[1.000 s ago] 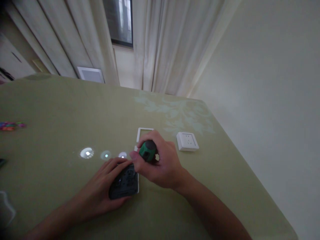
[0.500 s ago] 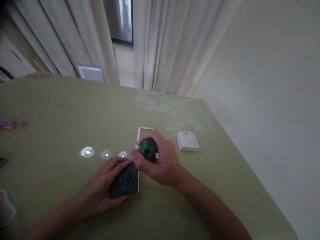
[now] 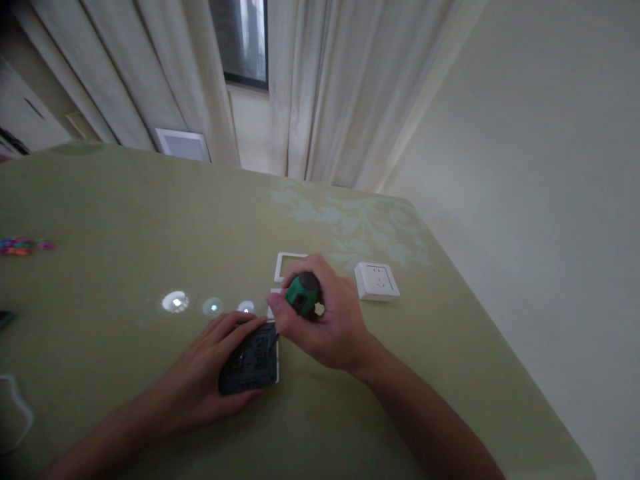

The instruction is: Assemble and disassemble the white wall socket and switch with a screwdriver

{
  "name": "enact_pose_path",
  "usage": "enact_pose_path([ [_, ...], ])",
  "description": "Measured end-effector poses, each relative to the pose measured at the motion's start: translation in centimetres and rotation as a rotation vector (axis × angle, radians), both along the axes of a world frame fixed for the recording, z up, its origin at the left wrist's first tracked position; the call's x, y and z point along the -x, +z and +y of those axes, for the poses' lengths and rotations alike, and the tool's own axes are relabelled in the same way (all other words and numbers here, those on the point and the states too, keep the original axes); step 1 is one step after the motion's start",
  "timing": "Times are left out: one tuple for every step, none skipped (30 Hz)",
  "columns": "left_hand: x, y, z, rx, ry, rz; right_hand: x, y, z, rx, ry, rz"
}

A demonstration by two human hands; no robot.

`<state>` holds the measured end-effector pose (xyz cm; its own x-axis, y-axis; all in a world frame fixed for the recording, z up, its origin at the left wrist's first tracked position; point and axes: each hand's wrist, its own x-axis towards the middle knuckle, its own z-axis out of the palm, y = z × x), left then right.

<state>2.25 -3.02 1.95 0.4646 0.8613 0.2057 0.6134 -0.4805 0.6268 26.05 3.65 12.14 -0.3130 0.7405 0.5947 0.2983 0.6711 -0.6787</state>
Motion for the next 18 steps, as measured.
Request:
enact_pose_path([
  [-0.01,0.04,-0.01,0.000,0.000,0.001,0.04,-0.02,0.03,-0.005,0.000,-0.005],
  [-0.02,0.07,-0.02,0.002,0.001,0.003,0.08,-0.03,0.06,-0.007,0.001,-0.009],
  [-0.04,0.08,-0.02,0.005,0.003,0.006,0.12,-0.04,0.09,-0.008,0.001,-0.011],
  [-0.05,0.08,-0.01,0.006,0.005,0.010,0.17,-0.06,0.11,-0.007,0.003,-0.013],
  [-0.05,0.05,0.00,0.005,0.003,0.012,0.22,-0.07,0.12,-0.006,0.005,-0.013],
  [-0.05,0.00,0.02,0.004,0.002,0.013,0.26,-0.10,0.14,-0.006,0.007,-0.014],
  [-0.04,-0.07,0.05,0.003,-0.003,0.012,0.31,-0.12,0.14,-0.008,0.007,-0.014],
  [-0.02,-0.14,0.07,0.001,-0.007,0.009,0.36,-0.13,0.15,-0.011,0.010,-0.014],
  [0.01,-0.23,0.10,-0.002,-0.013,0.005,0.40,-0.14,0.14,-0.015,0.013,-0.015],
  [0.03,-0.31,0.13,-0.003,-0.019,0.004,0.43,-0.14,0.12,-0.018,0.015,-0.016],
  [0.06,-0.39,0.15,-0.005,-0.021,0.003,0.44,-0.12,0.10,-0.021,0.017,-0.018],
  [0.09,-0.47,0.18,-0.008,-0.020,0.003,0.44,-0.10,0.07,-0.021,0.018,-0.019],
  [0.12,-0.52,0.20,-0.009,-0.021,0.004,0.42,-0.07,0.05,-0.020,0.016,-0.017],
  [0.13,-0.57,0.22,-0.008,-0.020,0.006,0.37,-0.05,0.02,-0.019,0.014,-0.011],
  [0.15,-0.61,0.23,-0.006,-0.020,0.009,0.31,-0.04,0.00,-0.016,0.012,-0.002],
  [0.15,-0.63,0.24,-0.007,-0.021,0.010,0.23,-0.05,0.00,-0.010,0.012,0.009],
  [0.14,-0.65,0.25,-0.011,-0.022,0.010,0.14,-0.07,0.01,-0.004,0.010,0.019],
  [0.13,-0.66,0.25,-0.014,-0.022,0.011,0.06,-0.10,0.03,0.002,0.009,0.027],
])
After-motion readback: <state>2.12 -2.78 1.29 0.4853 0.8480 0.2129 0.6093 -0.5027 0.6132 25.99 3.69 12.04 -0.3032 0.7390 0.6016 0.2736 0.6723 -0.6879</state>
